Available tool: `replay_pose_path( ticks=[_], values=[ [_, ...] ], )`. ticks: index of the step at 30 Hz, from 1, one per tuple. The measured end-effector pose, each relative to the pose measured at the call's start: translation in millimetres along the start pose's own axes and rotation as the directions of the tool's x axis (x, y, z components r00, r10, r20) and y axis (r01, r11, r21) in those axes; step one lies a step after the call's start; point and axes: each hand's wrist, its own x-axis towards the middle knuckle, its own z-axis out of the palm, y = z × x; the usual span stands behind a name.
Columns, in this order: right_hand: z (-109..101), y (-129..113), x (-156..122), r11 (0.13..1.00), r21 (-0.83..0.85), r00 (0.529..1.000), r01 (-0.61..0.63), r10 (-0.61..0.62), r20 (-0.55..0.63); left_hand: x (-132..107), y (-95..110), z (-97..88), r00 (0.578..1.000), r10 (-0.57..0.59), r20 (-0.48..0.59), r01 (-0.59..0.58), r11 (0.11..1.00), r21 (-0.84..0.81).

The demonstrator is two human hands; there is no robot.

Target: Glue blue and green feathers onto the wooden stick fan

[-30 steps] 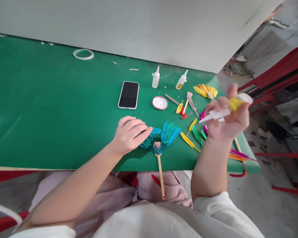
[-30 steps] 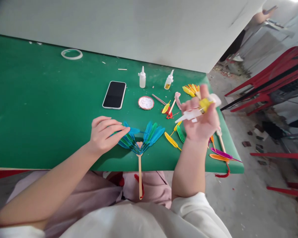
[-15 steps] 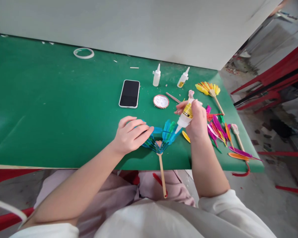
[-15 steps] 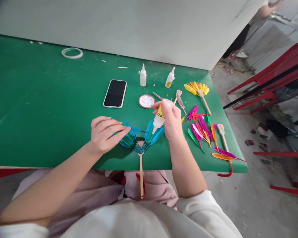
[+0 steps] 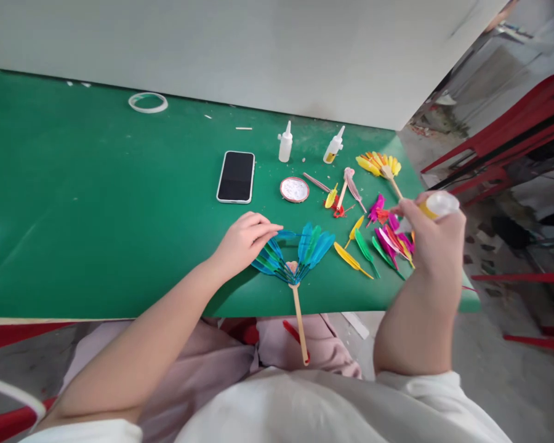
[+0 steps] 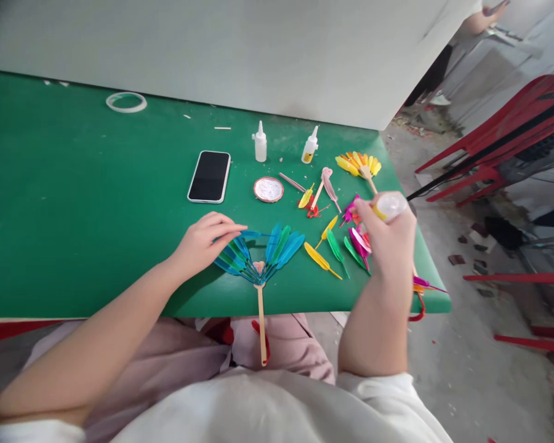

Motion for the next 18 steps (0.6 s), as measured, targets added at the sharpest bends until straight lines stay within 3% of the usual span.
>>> replay_pose_path(
  ticks=[2,5,9,14,18],
  values=[
    [-30.3,16.1,-6.4,0.939,-0.337,0.986,-0.068,0.114,0.119,3.0,2.4,-4.0,0.993,-0.101,0.057,0.107,0.989,-0.101],
    [-53.6,36.2,-26.6,0.748,-0.664,0.908,0.024,0.262,0.328,6.1,5.7,-10.0,0.967,-0.222,0.124,0.242,0.951,-0.193],
    [-51.4,47.0,-49.7,0.632,-0.754,0.832,0.176,0.314,0.458,8.0,4.6,-12.9,0.940,-0.317,0.125,0.338,0.915,-0.219],
    [-43.9,46.2,-56.4,0.617,-0.771,0.828,0.158,0.343,0.444,6.0,-0.8,-11.9,0.945,-0.315,0.089,0.327,0.912,-0.248],
    [-42.1,48.6,-57.1,0.614,-0.783,0.837,0.098,0.375,0.399,3.3,-5.5,-8.1,0.918,-0.384,0.101,0.395,0.860,-0.322]
  ],
)
